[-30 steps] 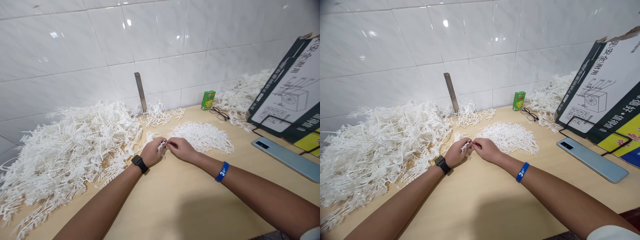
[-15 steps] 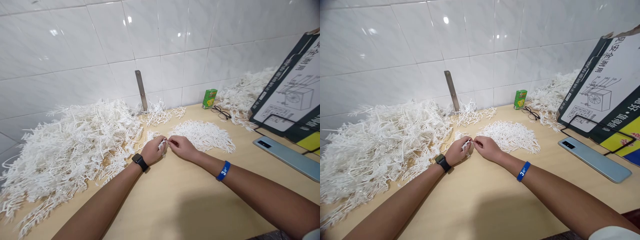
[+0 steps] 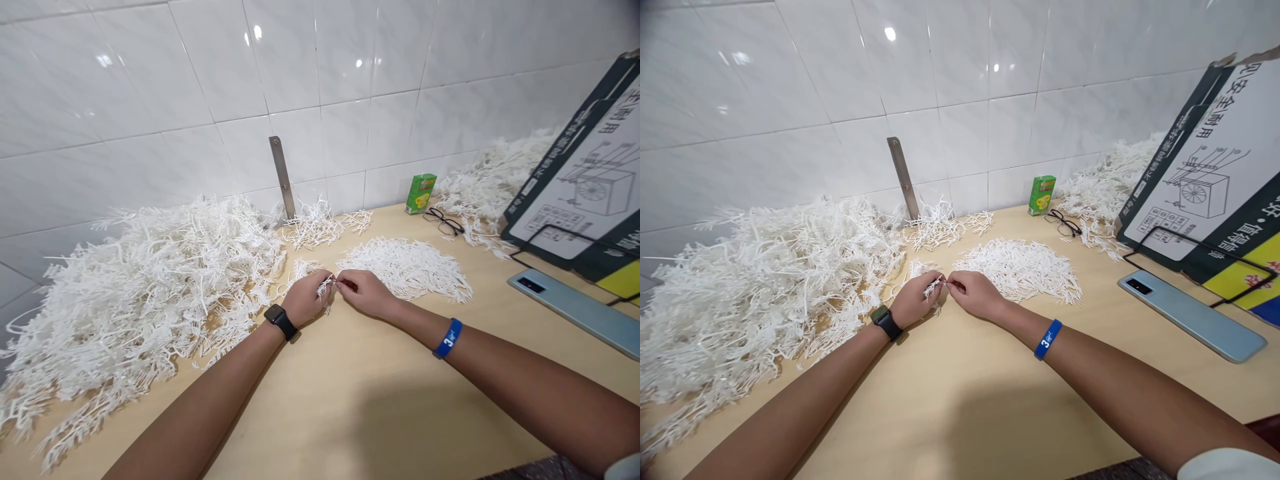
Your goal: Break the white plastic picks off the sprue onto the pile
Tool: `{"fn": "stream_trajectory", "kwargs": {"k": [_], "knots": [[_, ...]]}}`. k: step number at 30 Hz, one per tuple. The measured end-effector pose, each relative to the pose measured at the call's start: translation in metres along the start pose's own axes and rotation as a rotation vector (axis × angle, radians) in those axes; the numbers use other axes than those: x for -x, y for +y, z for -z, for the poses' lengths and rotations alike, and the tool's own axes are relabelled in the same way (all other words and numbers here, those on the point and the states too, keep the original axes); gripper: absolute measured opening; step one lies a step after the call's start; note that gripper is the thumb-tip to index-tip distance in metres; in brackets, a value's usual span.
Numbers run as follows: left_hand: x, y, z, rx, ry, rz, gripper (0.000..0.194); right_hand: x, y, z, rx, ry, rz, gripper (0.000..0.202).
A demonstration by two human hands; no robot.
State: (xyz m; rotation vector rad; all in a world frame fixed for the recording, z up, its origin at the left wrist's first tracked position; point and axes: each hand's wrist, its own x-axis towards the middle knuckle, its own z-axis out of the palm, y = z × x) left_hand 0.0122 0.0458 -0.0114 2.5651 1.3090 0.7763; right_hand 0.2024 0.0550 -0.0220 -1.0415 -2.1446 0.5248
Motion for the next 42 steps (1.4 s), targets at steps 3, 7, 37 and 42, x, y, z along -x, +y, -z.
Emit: {"fn": "stream_trajectory", "kwargs": {"k": [3,7,37,42], "knots": [[-0.0002,0.0008,0.0005,-0.013,0.002,0.0,0.019,0.0001,-0.0002,0.0004,0.009,-0.018,-0.005,0.016],[-0.0006,0.0022,0.0006,-0.044,0.0,0.018,0.017,0.0003,-0.0003,0.0007,0.017,-0.031,-0.001,0.017],[0.0003,0.0013,0.0008,-0.023,0.012,-0.028,0.017,0.0007,0.0009,0.0,-0.014,0.036,0.02,0.016],[0.0002,-0.0003,-0.0005,0.052,0.021,-0.032,0.019,0.0004,0.0005,-0.0003,-0.01,0.031,0.021,0.018]]}}
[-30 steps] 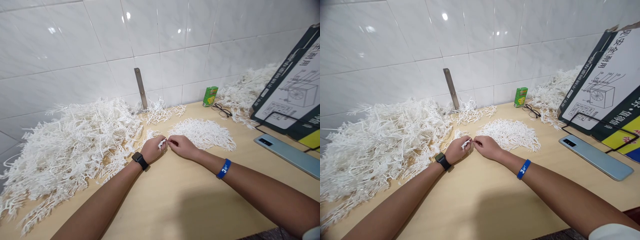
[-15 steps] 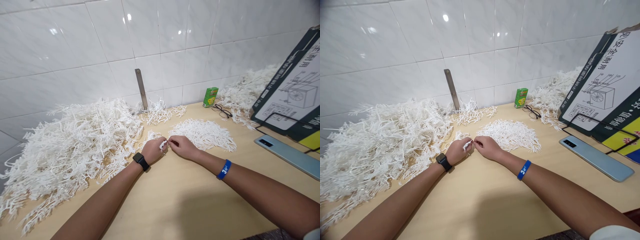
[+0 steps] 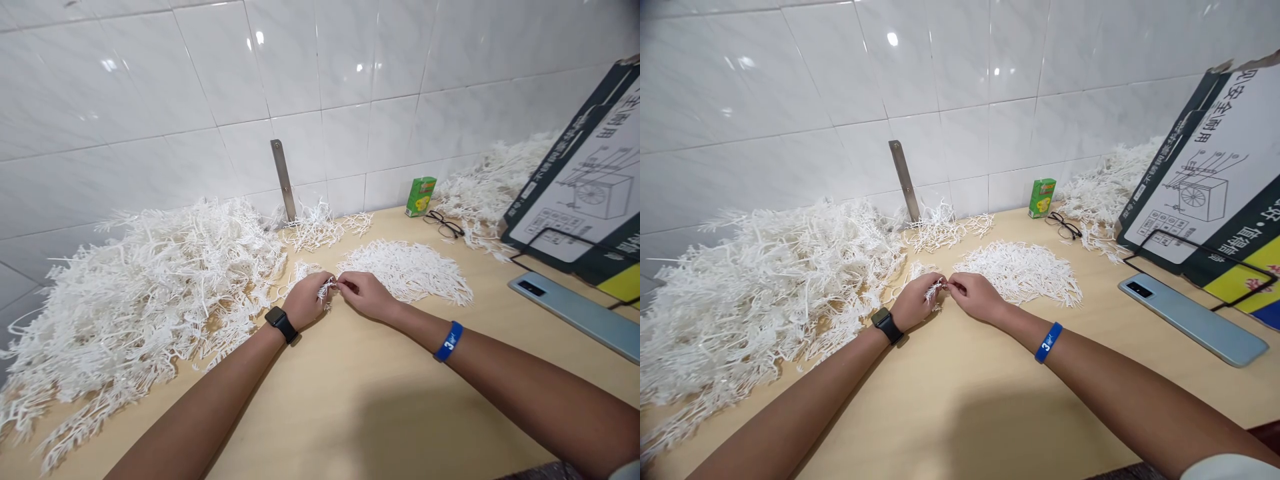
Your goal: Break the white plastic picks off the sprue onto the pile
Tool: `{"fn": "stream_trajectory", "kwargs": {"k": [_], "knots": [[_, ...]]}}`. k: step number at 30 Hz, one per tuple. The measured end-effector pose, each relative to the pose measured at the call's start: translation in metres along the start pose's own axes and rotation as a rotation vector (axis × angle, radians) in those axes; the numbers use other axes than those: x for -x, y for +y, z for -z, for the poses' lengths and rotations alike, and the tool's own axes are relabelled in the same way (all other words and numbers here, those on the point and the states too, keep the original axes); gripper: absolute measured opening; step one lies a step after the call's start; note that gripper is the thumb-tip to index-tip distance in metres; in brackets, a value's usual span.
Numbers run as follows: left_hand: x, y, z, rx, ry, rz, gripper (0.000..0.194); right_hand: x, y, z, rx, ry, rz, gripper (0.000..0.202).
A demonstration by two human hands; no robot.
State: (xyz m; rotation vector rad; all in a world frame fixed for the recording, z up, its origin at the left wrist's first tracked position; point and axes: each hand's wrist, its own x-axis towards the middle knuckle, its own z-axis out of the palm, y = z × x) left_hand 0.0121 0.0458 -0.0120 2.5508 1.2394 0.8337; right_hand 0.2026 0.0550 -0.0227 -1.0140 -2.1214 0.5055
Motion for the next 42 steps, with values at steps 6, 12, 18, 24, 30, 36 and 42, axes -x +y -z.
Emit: {"fn": "stream_trajectory", "kwargs": {"k": [6,12,18,24,30,36,42], "knots": [[0.0003,0.0019,0.0001,0.027,-0.009,0.002,0.021,0.0004,-0.0019,-0.0001,-0.018,-0.012,0.014,0.018],[-0.0009,0.0035,0.0018,-0.004,0.008,-0.026,0.025,0.0003,-0.0006,-0.0003,-0.01,-0.018,0.012,0.016],[-0.0004,0.0031,0.0017,0.023,-0.008,-0.008,0.021,0.0003,-0.0011,0.0001,-0.012,-0.025,0.01,0.016],[0.0013,0.0047,0.0019,0.08,-0.072,0.061,0.017,0.0004,-0.0012,0.0,-0.001,-0.035,0.011,0.016],[0.0009,0.0036,0.0007,0.03,-0.097,0.078,0.023,0.0005,-0.0004,-0.0005,-0.014,-0.028,0.029,0.017],[0.0006,0.0037,0.002,0.012,-0.119,0.088,0.022,0.0007,-0.0002,-0.0002,-0.005,-0.013,0.027,0.016],[0.0011,0.0014,-0.0003,-0.053,-0.114,0.086,0.022,0.0001,-0.0005,0.0001,-0.007,-0.009,0.021,0.018]]}}
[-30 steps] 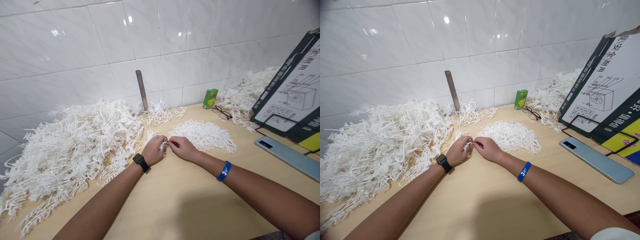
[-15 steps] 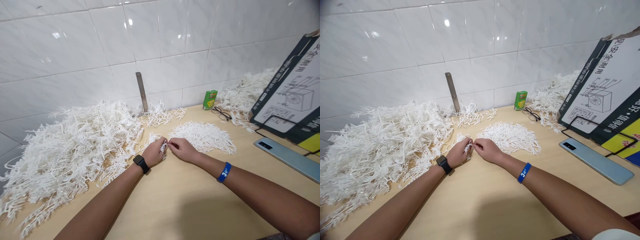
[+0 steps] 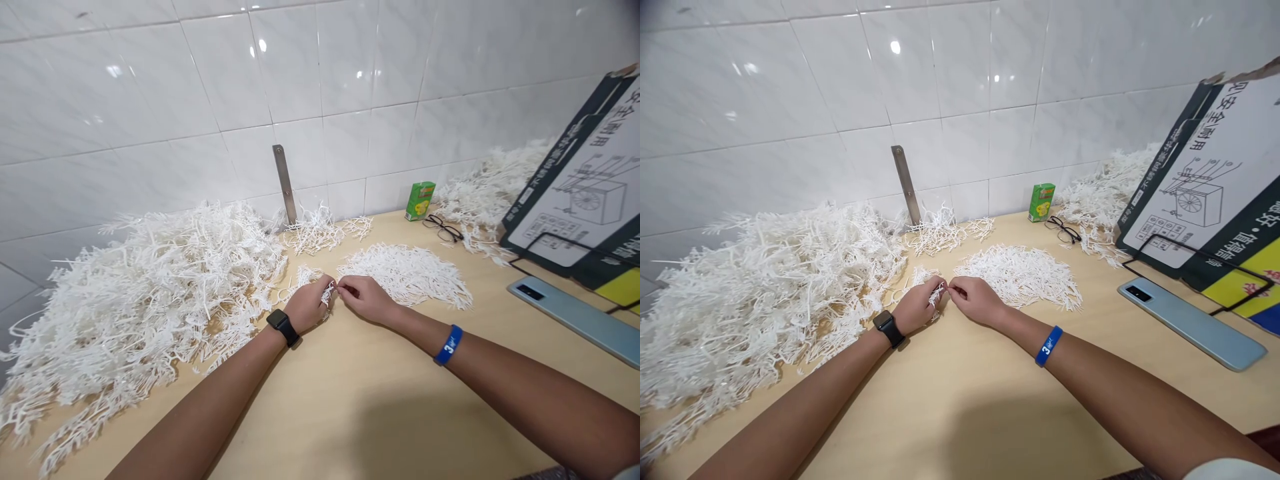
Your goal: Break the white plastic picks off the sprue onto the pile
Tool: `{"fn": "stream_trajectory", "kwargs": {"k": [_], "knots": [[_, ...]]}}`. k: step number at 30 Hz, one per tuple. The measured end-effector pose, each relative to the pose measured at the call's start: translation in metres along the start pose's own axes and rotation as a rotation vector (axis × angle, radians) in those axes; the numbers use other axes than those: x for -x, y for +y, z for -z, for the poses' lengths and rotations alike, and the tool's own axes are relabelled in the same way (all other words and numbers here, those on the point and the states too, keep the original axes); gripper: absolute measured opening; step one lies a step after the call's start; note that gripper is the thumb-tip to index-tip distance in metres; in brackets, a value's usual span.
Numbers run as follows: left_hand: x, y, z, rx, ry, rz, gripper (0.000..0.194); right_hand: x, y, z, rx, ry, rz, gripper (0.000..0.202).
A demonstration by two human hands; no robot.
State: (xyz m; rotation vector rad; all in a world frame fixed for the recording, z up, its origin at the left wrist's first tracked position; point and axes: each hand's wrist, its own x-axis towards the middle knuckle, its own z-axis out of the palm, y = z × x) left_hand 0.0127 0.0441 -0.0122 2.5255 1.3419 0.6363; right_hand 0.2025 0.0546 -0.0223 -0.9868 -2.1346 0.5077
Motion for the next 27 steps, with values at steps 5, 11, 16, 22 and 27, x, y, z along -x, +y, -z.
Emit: {"fn": "stream_trajectory", "kwargs": {"k": [5,11,16,22,27], "knots": [[0.0004,0.0011,-0.0004,-0.008,0.011,-0.01,0.019,-0.0002,0.0002,0.0002,0.008,0.015,-0.001,0.018],[-0.0002,0.0029,0.0009,0.035,0.007,0.006,0.017,-0.0006,0.0012,0.0001,0.0,0.036,0.005,0.017],[-0.0004,0.0044,0.001,0.042,0.035,0.029,0.014,-0.0005,0.0019,-0.0003,0.004,0.084,0.021,0.016],[-0.0002,0.0053,0.0013,0.019,0.066,0.015,0.015,-0.0006,0.0015,0.0001,-0.008,0.111,0.026,0.016],[0.0005,0.005,0.0012,-0.035,0.074,-0.007,0.015,-0.0003,0.0007,0.0009,0.007,0.106,0.021,0.016]]}}
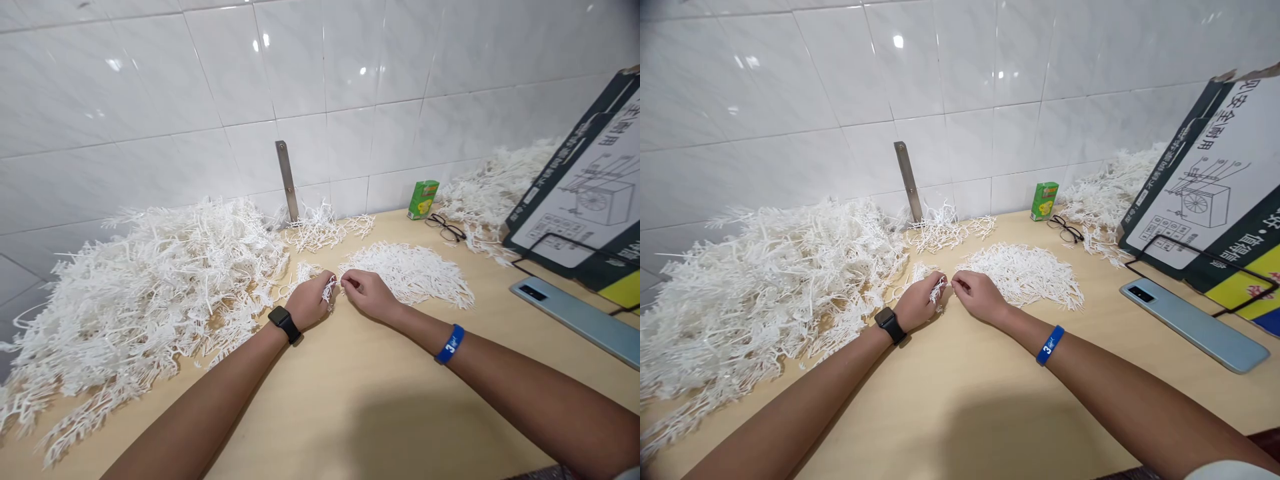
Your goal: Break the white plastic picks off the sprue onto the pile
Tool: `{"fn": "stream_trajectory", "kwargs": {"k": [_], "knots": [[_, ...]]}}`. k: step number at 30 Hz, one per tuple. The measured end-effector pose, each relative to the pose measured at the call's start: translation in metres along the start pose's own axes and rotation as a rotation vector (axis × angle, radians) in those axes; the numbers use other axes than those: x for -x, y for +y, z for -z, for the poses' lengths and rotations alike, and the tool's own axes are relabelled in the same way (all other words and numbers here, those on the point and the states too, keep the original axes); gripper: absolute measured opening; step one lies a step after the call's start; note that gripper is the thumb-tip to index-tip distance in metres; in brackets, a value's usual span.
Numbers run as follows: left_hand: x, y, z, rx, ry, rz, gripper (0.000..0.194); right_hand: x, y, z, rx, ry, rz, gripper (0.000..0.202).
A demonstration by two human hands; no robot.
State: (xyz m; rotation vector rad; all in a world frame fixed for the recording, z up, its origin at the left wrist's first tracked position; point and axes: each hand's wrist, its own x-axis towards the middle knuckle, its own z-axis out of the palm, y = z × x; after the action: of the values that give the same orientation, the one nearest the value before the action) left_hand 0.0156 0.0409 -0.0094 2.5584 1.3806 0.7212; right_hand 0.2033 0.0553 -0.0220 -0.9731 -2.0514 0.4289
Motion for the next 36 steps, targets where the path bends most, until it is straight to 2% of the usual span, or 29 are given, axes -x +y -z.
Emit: {"fn": "stream_trajectory", "kwargs": {"k": [13,28,36], "knots": [[0.0011,0.0016,-0.0006,-0.117,-0.008,0.029,0.016,0.0004,-0.0007,0.0004,-0.007,-0.045,-0.013,0.018],[0.0014,0.0006,0.0019,-0.059,0.028,-0.017,0.027,-0.0004,-0.0004,-0.0001,-0.025,-0.01,-0.005,0.017],[0.0016,-0.0012,0.0004,-0.013,0.05,0.004,0.028,-0.0005,-0.001,0.0005,-0.028,0.012,-0.012,0.018]]}}
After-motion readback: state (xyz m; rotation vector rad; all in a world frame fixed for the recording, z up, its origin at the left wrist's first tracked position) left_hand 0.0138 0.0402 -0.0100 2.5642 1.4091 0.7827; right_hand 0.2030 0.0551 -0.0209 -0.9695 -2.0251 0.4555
